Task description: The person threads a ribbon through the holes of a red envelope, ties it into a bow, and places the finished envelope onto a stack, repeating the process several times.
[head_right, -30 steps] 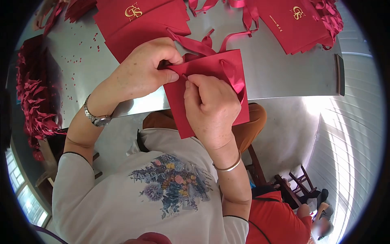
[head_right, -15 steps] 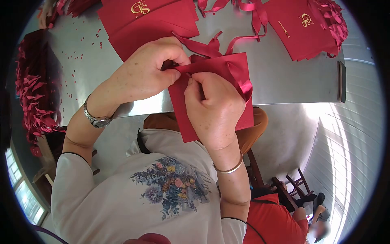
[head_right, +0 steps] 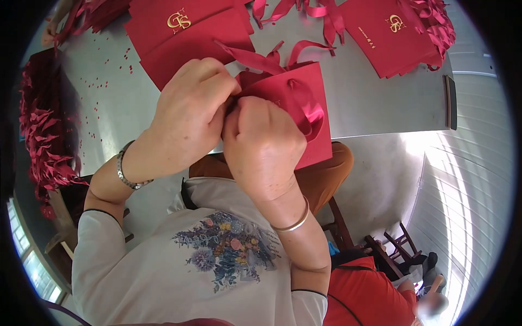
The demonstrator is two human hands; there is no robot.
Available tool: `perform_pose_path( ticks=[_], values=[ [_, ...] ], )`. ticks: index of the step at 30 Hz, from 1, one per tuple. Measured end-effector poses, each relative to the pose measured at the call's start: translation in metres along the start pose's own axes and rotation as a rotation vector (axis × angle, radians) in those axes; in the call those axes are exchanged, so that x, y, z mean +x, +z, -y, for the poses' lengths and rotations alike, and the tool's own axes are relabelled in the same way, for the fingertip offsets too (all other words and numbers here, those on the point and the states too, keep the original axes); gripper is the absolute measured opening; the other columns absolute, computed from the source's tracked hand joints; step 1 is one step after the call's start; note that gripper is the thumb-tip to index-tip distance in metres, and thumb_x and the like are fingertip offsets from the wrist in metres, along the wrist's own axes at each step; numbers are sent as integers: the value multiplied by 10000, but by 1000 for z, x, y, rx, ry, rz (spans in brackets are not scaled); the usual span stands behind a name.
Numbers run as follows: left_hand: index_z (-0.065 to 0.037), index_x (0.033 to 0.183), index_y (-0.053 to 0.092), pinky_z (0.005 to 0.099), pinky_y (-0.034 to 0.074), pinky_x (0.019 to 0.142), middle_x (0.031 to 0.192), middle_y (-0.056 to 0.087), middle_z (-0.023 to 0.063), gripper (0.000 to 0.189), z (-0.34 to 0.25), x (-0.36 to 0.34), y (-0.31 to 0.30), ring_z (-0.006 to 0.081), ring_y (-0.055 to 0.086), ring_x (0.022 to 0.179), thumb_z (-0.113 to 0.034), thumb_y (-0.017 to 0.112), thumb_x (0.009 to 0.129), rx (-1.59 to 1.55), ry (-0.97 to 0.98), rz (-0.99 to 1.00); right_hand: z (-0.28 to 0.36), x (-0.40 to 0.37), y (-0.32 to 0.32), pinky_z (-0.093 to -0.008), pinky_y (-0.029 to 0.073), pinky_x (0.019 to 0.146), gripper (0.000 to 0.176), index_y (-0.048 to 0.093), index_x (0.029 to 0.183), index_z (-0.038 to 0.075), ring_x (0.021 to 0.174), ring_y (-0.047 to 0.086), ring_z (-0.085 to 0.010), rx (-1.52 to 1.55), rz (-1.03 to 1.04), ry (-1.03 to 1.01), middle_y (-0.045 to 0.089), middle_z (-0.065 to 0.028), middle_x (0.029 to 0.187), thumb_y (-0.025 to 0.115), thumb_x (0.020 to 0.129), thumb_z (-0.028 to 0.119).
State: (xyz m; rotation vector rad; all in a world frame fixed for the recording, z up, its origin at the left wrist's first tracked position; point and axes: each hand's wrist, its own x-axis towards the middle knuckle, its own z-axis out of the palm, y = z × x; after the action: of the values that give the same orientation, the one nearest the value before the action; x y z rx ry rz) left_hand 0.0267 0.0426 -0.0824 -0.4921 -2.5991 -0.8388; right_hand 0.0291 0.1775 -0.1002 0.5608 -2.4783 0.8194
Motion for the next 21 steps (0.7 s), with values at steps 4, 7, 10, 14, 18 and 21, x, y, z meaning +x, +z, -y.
perform_pose_path(
  ticks=[4, 7, 10, 14, 18, 21],
  values=[
    [-44, 748, 571, 394, 468, 618, 749, 573, 81, 103, 0, 2, -5, 290, 542, 728, -28, 622, 660, 100, 84, -13, 6, 5, -9, -358, 455, 469, 170, 515, 690, 82, 538, 560, -255, -107, 36, -55, 513, -69, 603, 684, 704, 62],
    [-33, 834, 612, 390, 461, 636, 755, 607, 90, 200, -2, 6, -14, 304, 559, 737, 75, 620, 665, 62, 14, 82, 7, 9, -11, -353, 446, 460, 206, 484, 674, 86, 525, 546, -253, -85, 37, -66, 476, -65, 585, 689, 685, 64],
    [-22, 848, 615, 397, 465, 642, 776, 618, 106, 182, -1, 5, -15, 314, 560, 741, 70, 627, 691, -64, -20, 99, 7, 10, -10, -352, 447, 457, 201, 485, 674, 83, 524, 549, -252, -69, 30, -57, 484, -66, 589, 684, 689, 62],
    [-5, 909, 641, 379, 476, 652, 778, 622, 110, 183, 4, 8, -17, 294, 577, 739, 75, 607, 748, -146, -45, 128, 0, 11, -11, -354, 450, 456, 173, 510, 691, 76, 527, 558, -254, -105, 49, -80, 502, -70, 590, 680, 715, 55],
    [3, 979, 672, 305, 477, 665, 766, 615, 82, 232, 13, 15, -27, 196, 585, 738, 100, 566, 797, -482, -188, 248, -5, 14, -18, -364, 488, 519, 80, 595, 776, 57, 604, 611, -270, 55, 37, 4, 589, -86, 658, 662, 761, 16],
    [5, 979, 682, 269, 462, 662, 823, 600, 59, 231, 22, 20, -21, 144, 572, 756, 108, 573, 804, -638, -264, 304, -8, 11, -16, -367, 502, 558, 94, 614, 797, 50, 643, 623, -271, 161, -1, -15, 617, -87, 702, 652, 741, -15]
  ],
)
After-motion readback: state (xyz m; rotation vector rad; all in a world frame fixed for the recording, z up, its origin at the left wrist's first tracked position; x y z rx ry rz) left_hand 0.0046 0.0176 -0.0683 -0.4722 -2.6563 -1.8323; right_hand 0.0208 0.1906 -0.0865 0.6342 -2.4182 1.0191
